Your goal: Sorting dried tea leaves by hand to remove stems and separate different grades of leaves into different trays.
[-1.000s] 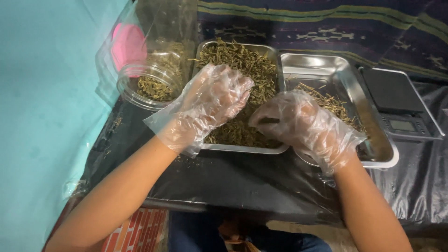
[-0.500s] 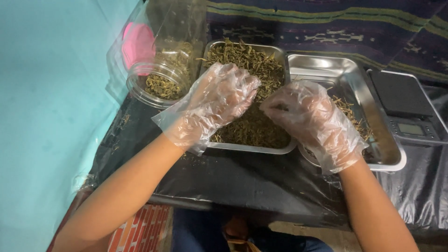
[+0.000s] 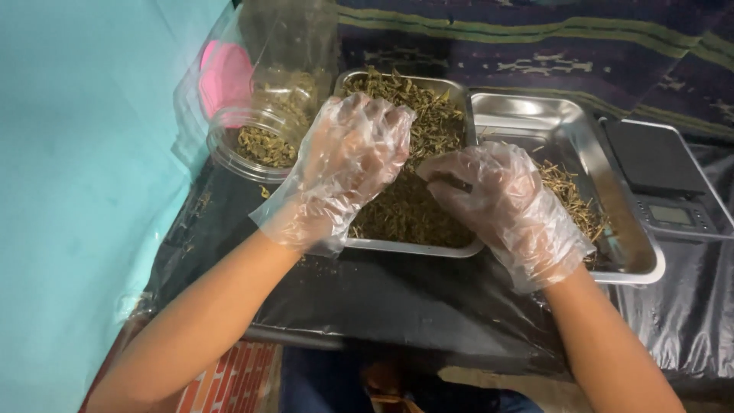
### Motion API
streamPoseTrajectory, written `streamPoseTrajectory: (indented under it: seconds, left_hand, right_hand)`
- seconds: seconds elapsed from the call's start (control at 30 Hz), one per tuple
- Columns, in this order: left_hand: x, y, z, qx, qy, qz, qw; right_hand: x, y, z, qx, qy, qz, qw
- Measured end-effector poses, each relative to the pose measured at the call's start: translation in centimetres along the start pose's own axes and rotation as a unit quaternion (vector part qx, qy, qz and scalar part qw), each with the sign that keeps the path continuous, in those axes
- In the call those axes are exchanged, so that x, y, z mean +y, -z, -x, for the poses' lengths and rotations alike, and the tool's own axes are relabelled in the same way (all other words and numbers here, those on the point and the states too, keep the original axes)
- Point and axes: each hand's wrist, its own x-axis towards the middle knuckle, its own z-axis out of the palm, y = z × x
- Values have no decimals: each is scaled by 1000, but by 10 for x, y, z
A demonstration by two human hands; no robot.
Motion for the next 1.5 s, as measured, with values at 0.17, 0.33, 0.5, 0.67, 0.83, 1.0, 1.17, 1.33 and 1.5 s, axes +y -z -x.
streamPoseTrajectory:
  seconds: [0.17,0.33,0.5,0.67,0.83,1.0,1.17,1.33,1.5]
  left_hand:
    - [-1,-8,-1,-4,-7,-168,986]
    - [5,-19,-9,-2,-13,-303,953]
    - [10,-28,-17,1,-19,-432,902]
    - [13,-36,-16,-1,-21,-584,811]
    - [18,-39,-27,-10,-19,-685,728]
    - [21,-52,-34,-15,-25,-777,628]
    - [31,-61,-39,-24,-33,-878,477]
    - [47,-74,-50,7,-31,-862,507]
    - [79,-116,-1,91,-189,-837,505]
  right_hand:
    - [-10,-5,-1,-145,-160,-62,974]
    - [-5,-11,2,-130,-64,30,989]
    - [2,-19,3,-119,-116,-33,986]
    - [-7,-23,6,-96,-133,-64,984]
    - [-37,6,-5,-16,-217,-133,967]
    - [7,-20,11,123,-203,-268,934]
    - [37,-32,20,93,-128,-288,945]
    - [22,-28,12,128,-168,-250,945]
    - [4,-10,5,137,-216,-195,947]
